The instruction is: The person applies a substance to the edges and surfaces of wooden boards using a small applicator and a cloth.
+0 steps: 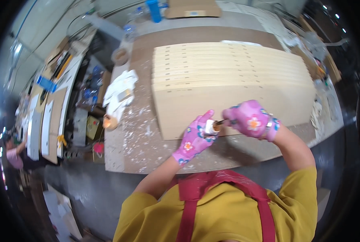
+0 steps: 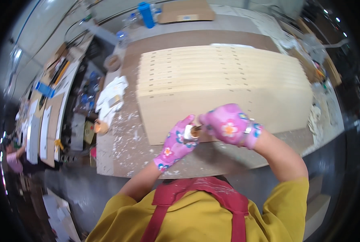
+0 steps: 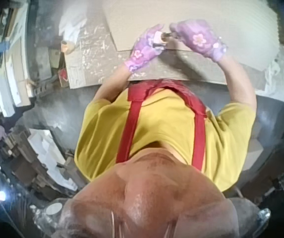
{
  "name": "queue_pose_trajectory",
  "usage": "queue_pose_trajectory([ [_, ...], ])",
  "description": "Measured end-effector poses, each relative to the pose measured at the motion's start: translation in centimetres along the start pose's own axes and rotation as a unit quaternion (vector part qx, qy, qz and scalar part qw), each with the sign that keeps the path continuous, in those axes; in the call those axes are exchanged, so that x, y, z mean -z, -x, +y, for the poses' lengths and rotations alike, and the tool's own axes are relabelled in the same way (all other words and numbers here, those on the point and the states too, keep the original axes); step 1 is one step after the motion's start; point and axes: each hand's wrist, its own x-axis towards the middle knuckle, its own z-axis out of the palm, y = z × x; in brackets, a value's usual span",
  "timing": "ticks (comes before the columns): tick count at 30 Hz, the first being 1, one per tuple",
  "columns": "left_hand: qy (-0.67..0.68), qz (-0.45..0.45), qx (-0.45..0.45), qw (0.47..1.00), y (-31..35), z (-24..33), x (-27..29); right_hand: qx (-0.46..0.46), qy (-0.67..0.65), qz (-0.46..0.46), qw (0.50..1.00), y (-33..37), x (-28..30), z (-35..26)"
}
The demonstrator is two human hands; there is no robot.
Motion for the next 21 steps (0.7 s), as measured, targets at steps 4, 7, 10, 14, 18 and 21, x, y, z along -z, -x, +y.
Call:
queue_pose_trajectory([
  [4, 0.1, -0.056, 0.015, 0.993, -0.6, -0.6, -3.4, 0.002, -0.014, 0.007, 1.0, 2.8, 0.6, 1.2],
  [7, 0.102, -0.036, 0.016, 0.994, -1.4, 3.8, -6.8, 0.055, -0.099, 0.09, 0.99, 6.8, 1.5, 4.9],
  [10, 0.091, -0.002, 0.006, 0.996, -2.0, 6.9, -11.4, 0.042, -0.054, 0.025, 0.997, 10.9, 2.7, 8.2],
  [14, 0.116, 0.011, -0.033, 0.993, -3.6, 12.5, -17.0, 0.032, -0.05, 0.044, 0.997, 15.0, 1.3, 11.4],
  [18, 0.168, -0.08, -0.05, 0.981, -4.1, 12.1, -21.4, -0.024, -0.089, -0.011, 0.996, 19.1, 1.8, 13.9],
  [21, 0.292, -0.145, 0.058, 0.944, -6.5, 15.1, -22.8, -0.09, -0.236, 0.143, 0.957, 22.1, 2.1, 15.6],
])
